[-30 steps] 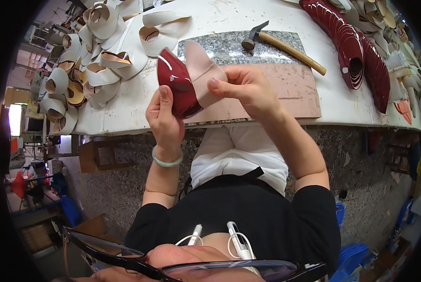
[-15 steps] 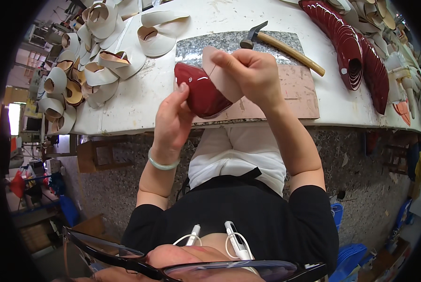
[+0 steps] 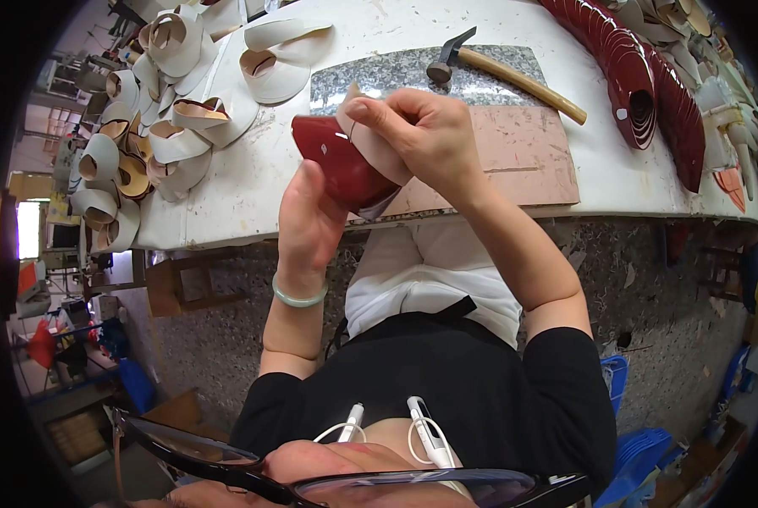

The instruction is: The person assembles shoe components by aligning shoe uppers with linings, pressing and folding them together by hand, and hammering the edges with a hammer.

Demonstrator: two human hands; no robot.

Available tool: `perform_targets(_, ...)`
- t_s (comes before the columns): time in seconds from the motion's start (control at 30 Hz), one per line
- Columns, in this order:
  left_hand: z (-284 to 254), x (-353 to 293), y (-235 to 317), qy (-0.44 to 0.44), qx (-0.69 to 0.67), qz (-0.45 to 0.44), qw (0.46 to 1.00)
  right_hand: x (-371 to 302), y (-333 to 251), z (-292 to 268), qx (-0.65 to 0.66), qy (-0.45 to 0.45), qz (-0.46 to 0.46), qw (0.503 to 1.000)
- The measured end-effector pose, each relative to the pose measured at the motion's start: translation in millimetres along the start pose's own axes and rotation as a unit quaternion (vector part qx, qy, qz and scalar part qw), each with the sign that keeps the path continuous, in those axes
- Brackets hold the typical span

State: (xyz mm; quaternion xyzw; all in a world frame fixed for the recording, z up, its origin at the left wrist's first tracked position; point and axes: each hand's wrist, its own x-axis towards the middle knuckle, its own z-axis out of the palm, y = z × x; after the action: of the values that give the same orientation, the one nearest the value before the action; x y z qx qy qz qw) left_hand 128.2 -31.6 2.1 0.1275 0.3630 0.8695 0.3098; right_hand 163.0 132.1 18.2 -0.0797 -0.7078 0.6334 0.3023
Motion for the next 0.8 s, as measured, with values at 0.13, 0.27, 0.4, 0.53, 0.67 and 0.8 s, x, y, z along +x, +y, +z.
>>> perform_targets(0.13, -13, -13, -1, 0.023, 0.085, -0.007, 0.996, -3, -3, -6, -0.057, -0.062, -0.017, 0.996)
perform_targets(0.27, -29, -17, 13, -0.049, -0.247, -0.092, 0.963, 19, 7, -14, 0.27, -0.311, 0.012, 0.911)
perform_targets(0.4, -38, -28, 18, -0.048, -0.27, -0.112, 0.955, 15, 9, -7, 0.07, -0.407, -0.058, 0.909)
perform_targets(0.53, -49, -38, 21, -0.012, -0.255, -0.119, 0.96, 7, -13, 10, -0.024, -0.427, -0.084, 0.9)
perform_targets(0.67, -71, -35, 36, 0.132, -0.002, -0.106, 0.986, 10, -31, 8, -0.128, -0.446, -0.223, 0.857)
perform_targets(0.8, -80, -16, 66, -0.006, 0.418, -0.019, 0.908, 21, -57, -15, -0.127, -0.514, -0.115, 0.84)
